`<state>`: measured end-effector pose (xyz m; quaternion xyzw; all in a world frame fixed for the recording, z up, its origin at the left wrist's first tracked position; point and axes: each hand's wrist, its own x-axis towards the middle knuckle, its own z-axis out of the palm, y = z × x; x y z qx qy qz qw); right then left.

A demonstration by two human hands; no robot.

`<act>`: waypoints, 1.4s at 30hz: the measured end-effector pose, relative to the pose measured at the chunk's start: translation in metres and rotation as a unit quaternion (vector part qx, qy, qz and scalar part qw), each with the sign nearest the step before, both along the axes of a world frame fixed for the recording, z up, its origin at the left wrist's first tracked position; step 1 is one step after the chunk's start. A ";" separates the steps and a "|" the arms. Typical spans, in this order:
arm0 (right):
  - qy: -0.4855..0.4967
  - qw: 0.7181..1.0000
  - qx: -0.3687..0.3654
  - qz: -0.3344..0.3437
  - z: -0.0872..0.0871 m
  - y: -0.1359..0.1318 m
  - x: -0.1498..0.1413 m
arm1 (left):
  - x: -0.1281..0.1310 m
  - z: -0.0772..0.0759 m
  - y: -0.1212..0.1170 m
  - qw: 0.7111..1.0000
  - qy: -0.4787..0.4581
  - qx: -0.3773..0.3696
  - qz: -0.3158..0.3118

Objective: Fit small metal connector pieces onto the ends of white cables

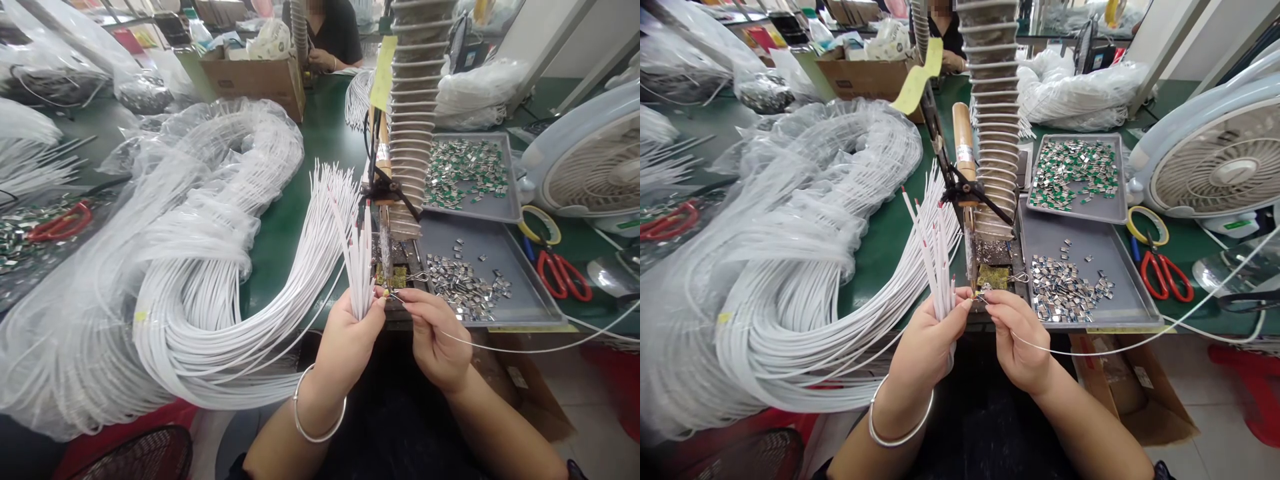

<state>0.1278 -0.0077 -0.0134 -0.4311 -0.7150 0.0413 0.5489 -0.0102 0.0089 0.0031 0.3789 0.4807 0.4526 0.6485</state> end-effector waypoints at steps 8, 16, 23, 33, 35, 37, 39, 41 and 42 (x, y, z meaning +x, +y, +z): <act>-0.011 1.000 0.007 -0.002 0.003 0.001 -0.001 | -0.001 0.007 0.000 1.000 -0.004 0.000 -0.007; -0.012 0.999 0.032 0.008 0.003 0.001 -0.001 | -0.001 0.013 0.000 1.000 0.013 0.003 -0.007; -0.021 0.999 0.031 0.003 0.004 0.001 -0.001 | -0.001 0.011 -0.001 1.000 0.010 0.011 -0.007; -0.020 1.000 0.016 0.003 -0.002 -0.001 0.001 | -0.002 0.003 -0.001 1.000 0.021 -0.006 -0.017; -0.021 1.000 0.019 -0.001 -0.001 0.000 0.000 | -0.001 0.003 0.000 1.000 0.024 -0.004 -0.016; -0.023 0.999 0.024 -0.004 0.001 0.001 -0.001 | -0.001 0.003 0.000 1.000 0.024 -0.005 -0.016; -0.024 0.999 0.028 -0.006 0.002 0.002 -0.002 | 0.000 0.004 0.000 1.000 0.023 -0.002 -0.014; -0.024 0.999 0.030 -0.007 0.003 0.003 -0.002 | 0.000 0.006 0.000 1.000 0.021 0.000 -0.013; -0.024 0.999 0.031 -0.007 0.003 0.003 -0.002 | 0.000 0.007 0.000 1.000 0.018 0.000 -0.014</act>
